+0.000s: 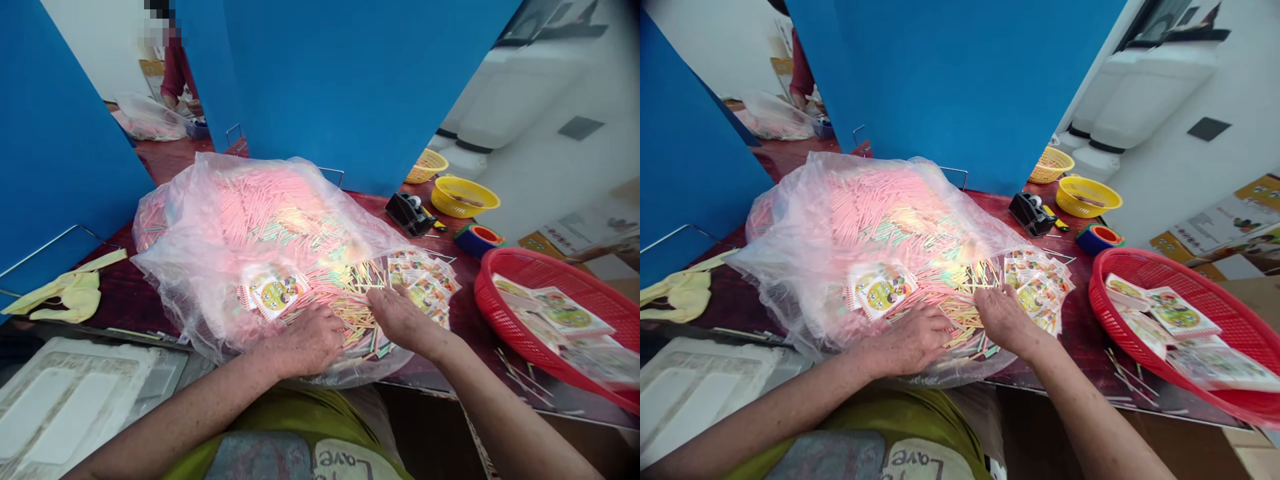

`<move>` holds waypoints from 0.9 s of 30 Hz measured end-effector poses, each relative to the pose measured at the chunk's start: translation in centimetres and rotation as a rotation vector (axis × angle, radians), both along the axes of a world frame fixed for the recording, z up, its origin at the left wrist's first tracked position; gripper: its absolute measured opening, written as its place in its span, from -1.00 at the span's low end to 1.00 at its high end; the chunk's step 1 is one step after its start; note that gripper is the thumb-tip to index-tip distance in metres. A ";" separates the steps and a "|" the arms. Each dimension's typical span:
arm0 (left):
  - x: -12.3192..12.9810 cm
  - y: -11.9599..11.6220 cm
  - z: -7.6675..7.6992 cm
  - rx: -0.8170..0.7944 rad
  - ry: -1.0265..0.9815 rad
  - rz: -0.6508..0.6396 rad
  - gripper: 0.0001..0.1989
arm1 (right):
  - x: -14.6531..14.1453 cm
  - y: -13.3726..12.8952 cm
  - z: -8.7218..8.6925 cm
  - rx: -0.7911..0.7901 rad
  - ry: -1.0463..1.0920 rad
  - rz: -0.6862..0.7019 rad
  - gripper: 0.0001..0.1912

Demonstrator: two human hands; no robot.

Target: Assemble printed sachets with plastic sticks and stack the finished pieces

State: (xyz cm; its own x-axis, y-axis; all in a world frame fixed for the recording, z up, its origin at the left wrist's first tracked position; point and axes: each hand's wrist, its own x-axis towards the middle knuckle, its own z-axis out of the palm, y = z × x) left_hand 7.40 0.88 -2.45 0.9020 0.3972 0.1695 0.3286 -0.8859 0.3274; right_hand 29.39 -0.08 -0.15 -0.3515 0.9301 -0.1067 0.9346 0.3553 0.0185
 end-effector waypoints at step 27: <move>4.8 2.1 1.4 -1.658 -0.925 0.488 -0.71 | -5.9 1.9 2.8 -0.111 1.516 -0.533 -0.56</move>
